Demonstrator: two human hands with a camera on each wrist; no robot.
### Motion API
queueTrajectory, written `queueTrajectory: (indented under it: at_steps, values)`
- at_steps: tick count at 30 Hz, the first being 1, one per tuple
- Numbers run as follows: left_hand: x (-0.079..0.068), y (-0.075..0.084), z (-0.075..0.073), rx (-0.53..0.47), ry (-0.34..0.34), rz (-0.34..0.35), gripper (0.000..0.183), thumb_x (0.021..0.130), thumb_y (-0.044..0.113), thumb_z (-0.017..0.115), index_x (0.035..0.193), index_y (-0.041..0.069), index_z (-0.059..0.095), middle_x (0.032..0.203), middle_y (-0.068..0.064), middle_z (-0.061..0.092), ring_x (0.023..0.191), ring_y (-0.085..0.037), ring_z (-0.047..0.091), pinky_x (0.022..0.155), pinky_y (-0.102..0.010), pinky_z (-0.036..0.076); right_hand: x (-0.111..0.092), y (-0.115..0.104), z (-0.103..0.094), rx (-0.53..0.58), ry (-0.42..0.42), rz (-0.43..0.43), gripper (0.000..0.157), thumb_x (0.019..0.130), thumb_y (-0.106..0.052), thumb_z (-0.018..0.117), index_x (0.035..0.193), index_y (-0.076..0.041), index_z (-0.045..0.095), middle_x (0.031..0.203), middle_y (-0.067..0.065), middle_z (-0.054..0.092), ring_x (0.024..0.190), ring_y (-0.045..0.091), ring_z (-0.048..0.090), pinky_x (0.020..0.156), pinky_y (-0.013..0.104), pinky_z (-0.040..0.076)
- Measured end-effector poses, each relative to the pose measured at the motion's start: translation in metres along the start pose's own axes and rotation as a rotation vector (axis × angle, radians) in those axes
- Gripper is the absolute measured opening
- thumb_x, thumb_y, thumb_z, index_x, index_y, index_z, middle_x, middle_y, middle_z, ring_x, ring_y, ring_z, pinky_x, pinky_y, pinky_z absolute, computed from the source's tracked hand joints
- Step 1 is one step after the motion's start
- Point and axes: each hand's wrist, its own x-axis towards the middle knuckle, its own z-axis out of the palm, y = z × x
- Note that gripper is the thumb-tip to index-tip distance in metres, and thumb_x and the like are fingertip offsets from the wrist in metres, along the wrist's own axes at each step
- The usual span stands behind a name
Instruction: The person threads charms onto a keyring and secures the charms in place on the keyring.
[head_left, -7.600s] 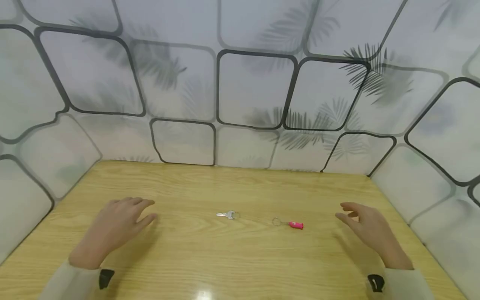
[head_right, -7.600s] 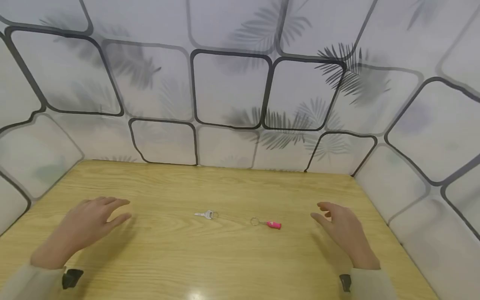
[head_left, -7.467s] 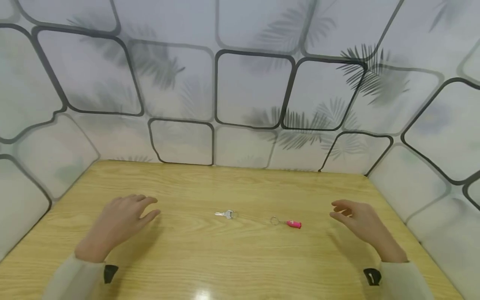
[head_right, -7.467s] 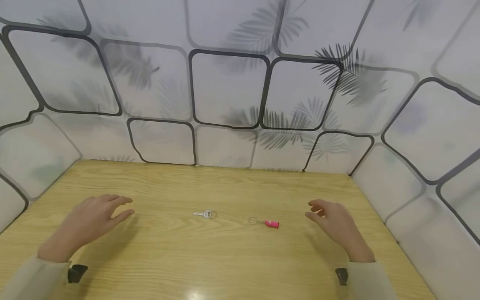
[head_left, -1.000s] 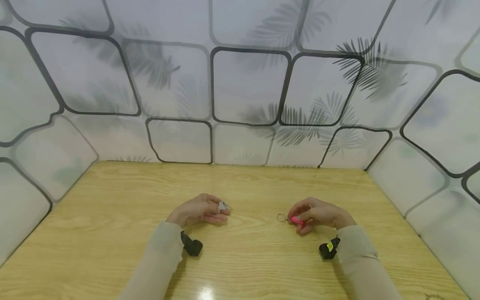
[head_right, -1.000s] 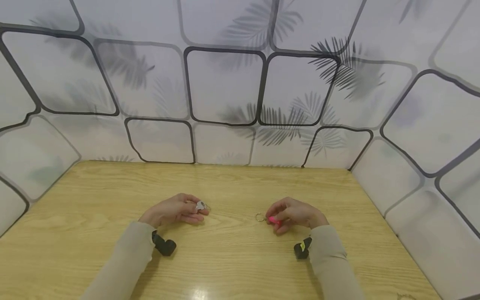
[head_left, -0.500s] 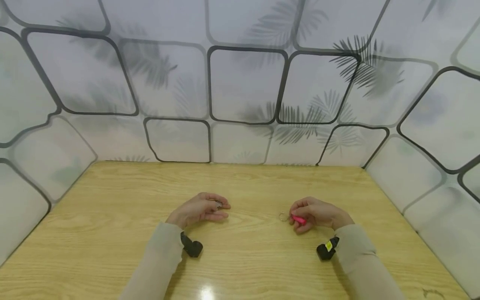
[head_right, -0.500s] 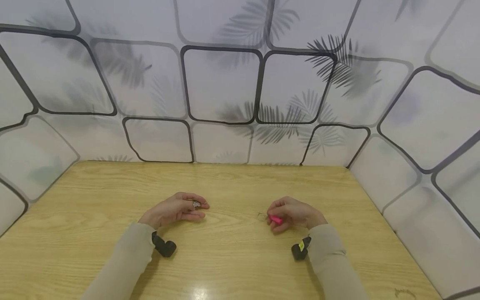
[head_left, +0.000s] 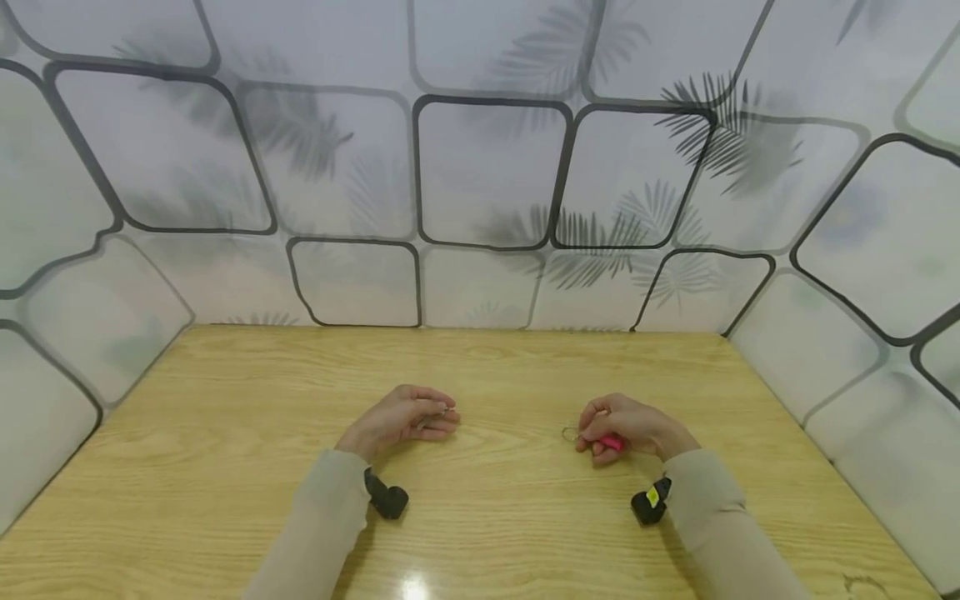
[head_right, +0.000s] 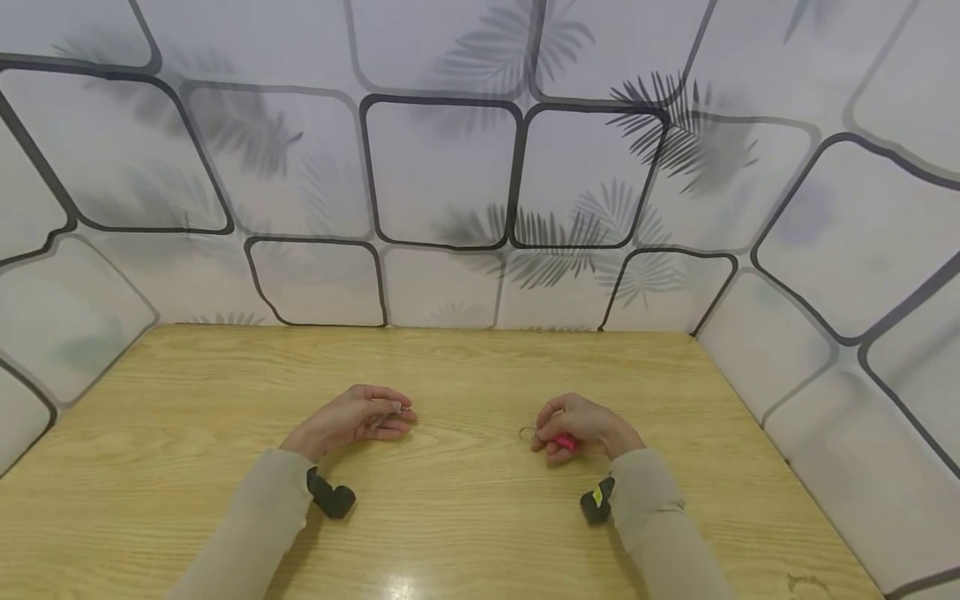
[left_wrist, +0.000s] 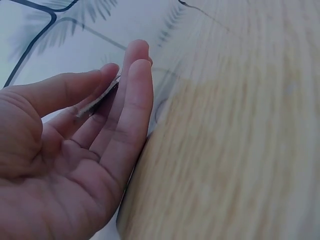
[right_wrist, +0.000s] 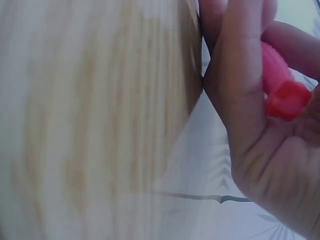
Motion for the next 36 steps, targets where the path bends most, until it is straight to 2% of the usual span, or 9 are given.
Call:
queueTrajectory:
  at_steps: [4, 9, 14, 17, 24, 31, 36]
  values:
    - [-0.0002, -0.0004, -0.0003, -0.006, 0.014, -0.004, 0.032, 0.105, 0.001, 0.051, 0.130, -0.018, 0.052, 0.112, -0.021, 0.071, 0.091, -0.018, 0.073, 0.087, -0.036, 0.058, -0.0009, 0.0003, 0.0005, -0.024, 0.022, 0.010, 0.015, 0.091, 0.009, 0.057, 0.104, 0.009, 0.049, 0.087, 0.017, 0.071, 0.057, 0.007, 0.058, 0.057, 0.024, 0.057]
    - [-0.0002, -0.0004, -0.0001, 0.010, 0.017, 0.005, 0.031, 0.105, 0.002, 0.052, 0.128, -0.018, 0.053, 0.110, -0.020, 0.072, 0.090, -0.019, 0.073, 0.086, -0.035, 0.058, -0.0006, -0.0011, 0.0012, -0.099, 0.076, 0.019, 0.004, 0.094, 0.003, 0.062, 0.094, 0.002, 0.059, 0.084, 0.014, 0.072, 0.052, 0.002, 0.052, 0.052, 0.020, 0.052]
    - [0.0005, -0.0014, 0.0007, 0.042, 0.022, 0.007, 0.029, 0.104, 0.003, 0.054, 0.125, -0.017, 0.057, 0.105, -0.017, 0.073, 0.089, -0.019, 0.073, 0.084, -0.035, 0.059, 0.0019, -0.0024, 0.0042, -0.181, 0.140, 0.028, 0.009, 0.096, -0.002, 0.064, 0.087, 0.002, 0.064, 0.079, 0.010, 0.073, 0.047, 0.000, 0.046, 0.047, 0.017, 0.044]
    - [0.0005, -0.0015, 0.0013, 0.046, 0.023, 0.001, 0.029, 0.104, 0.002, 0.055, 0.125, -0.017, 0.056, 0.103, -0.015, 0.074, 0.089, -0.019, 0.073, 0.084, -0.034, 0.059, 0.0031, -0.0031, 0.0059, -0.204, 0.162, 0.032, 0.009, 0.096, -0.001, 0.063, 0.089, 0.004, 0.065, 0.078, 0.009, 0.073, 0.047, 0.000, 0.046, 0.047, 0.016, 0.045]
    - [0.0007, -0.0016, 0.0013, 0.028, 0.027, -0.003, 0.041, 0.103, 0.000, 0.053, 0.140, -0.016, 0.043, 0.107, -0.016, 0.072, 0.087, -0.016, 0.071, 0.084, -0.033, 0.059, 0.0023, -0.0023, 0.0054, -0.169, 0.162, 0.043, 0.010, 0.097, 0.000, 0.062, 0.097, 0.009, 0.067, 0.081, 0.010, 0.073, 0.049, 0.002, 0.049, 0.049, 0.018, 0.046]
    - [-0.0009, -0.0017, 0.0020, 0.028, 0.036, -0.010, 0.040, 0.104, 0.001, 0.052, 0.138, -0.018, 0.043, 0.120, -0.024, 0.068, 0.087, -0.013, 0.071, 0.082, -0.029, 0.059, 0.0011, 0.0019, 0.0013, -0.087, 0.121, 0.029, 0.014, 0.099, 0.001, 0.057, 0.104, 0.010, 0.067, 0.083, 0.010, 0.074, 0.050, 0.001, 0.049, 0.048, 0.016, 0.046]
    - [-0.0021, 0.0001, 0.0018, 0.069, 0.018, -0.006, 0.033, 0.105, 0.003, 0.052, 0.131, -0.018, 0.052, 0.116, -0.020, 0.070, 0.084, -0.010, 0.070, 0.078, -0.025, 0.058, 0.0022, 0.0031, -0.0009, -0.069, 0.100, 0.016, 0.014, 0.099, 0.001, 0.057, 0.102, 0.009, 0.069, 0.084, 0.010, 0.074, 0.050, 0.000, 0.049, 0.048, 0.015, 0.045]
